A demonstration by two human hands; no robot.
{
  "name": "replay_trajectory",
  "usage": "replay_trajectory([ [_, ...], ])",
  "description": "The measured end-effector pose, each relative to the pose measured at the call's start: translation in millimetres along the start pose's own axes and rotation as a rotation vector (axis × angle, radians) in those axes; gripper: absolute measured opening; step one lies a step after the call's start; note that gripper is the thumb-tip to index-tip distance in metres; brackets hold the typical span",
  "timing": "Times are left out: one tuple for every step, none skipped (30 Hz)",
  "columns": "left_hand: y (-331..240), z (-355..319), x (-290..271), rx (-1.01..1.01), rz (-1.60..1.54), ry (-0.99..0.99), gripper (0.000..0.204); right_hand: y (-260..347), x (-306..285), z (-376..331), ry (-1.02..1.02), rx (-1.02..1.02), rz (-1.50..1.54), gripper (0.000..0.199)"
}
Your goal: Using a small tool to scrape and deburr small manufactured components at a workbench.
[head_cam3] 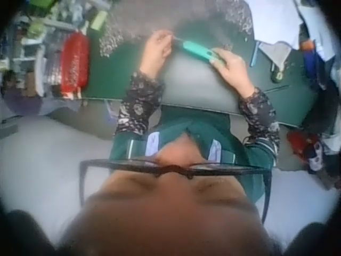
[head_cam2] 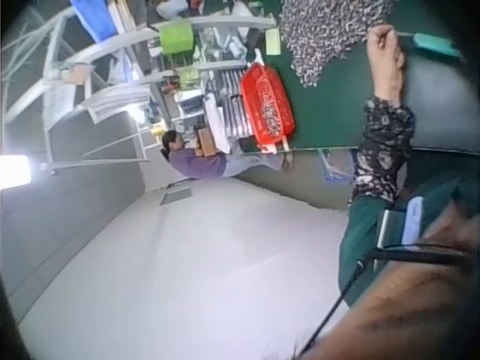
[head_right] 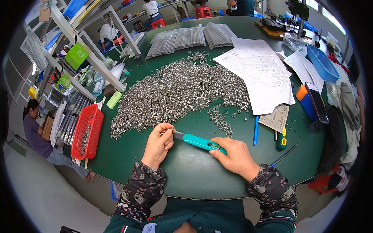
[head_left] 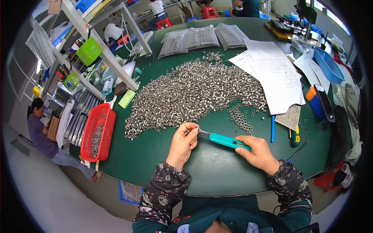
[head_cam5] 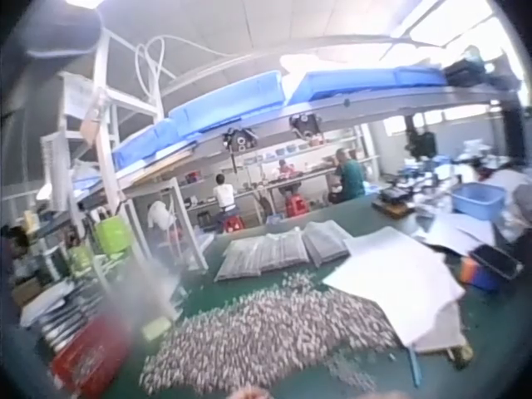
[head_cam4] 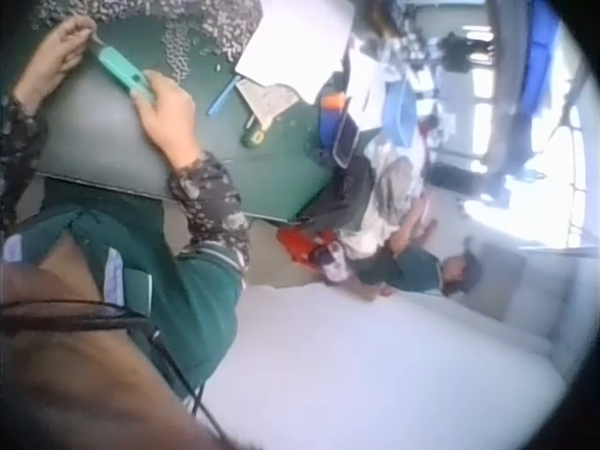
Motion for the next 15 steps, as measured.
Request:
replay_trajectory([
  [0, 0, 0, 0.010, 0.014, -0.001, 0.010, 0, 0, 0, 0.013, 0.017, 0.027, 0.026],
  [0, 0, 1, 0.021, 0.027, -0.001, 0.011, 1, 0, 1, 0.025, 0.033, 0.054, 0.026],
  [0, -1, 1, 0.021, 0.028, -0.001, 0.011, 0, -1, 1, 0.025, 0.033, 0.054, 0.026],
  [0, -1, 2, 0.028, 0.030, -0.002, 0.010, 0, 0, 1, 0.028, 0.049, 0.092, 0.027],
  [0, -1, 3, 0.035, 0.033, -0.003, 0.010, -1, 0, 1, 0.031, 0.065, 0.130, 0.027],
  [0, -1, 2, 0.034, 0.033, -0.003, 0.010, -1, -1, 2, 0.031, 0.065, 0.130, 0.027],
  [1, -1, 2, 0.041, 0.052, 0.003, 0.010, -1, -2, 2, 0.057, 0.098, 0.154, 0.027],
  [1, -1, 2, 0.048, 0.071, 0.010, 0.009, -1, -2, 2, 0.083, 0.132, 0.178, 0.027],
  [1, -1, 1, 0.047, 0.071, 0.010, 0.009, -2, -1, 1, 0.082, 0.132, 0.178, 0.027],
  [2, -1, 1, 0.047, 0.094, 0.003, 0.009, -4, 1, 0, 0.052, 0.107, 0.146, 0.027],
  [2, 0, 0, 0.046, 0.116, -0.003, 0.009, -5, 2, -2, 0.021, 0.084, 0.114, 0.027],
  [3, 0, -1, 0.045, 0.116, -0.003, 0.009, 0, 3, -3, 0.021, 0.085, 0.114, 0.027],
  [4, 1, -3, 0.027, 0.071, 0.003, 0.009, 9, 2, -4, -0.024, 0.021, -0.049, 0.026],
  [4, 2, -4, 0.009, 0.027, 0.008, 0.009, 15, 3, -4, -0.070, -0.044, -0.210, 0.024],
  [4, 1, -4, 0.009, 0.028, 0.008, 0.009, 16, 4, -2, -0.071, -0.044, -0.209, 0.024],
])
Point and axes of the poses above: each hand's wrist, its own z-axis towards the middle knuckle, its own x-axis out of the palm, y = z × x, the point moved 1 cm from there along z, towards the middle knuckle, and after that the axes turned 11 degrees about -x, right-handed, at the moved point
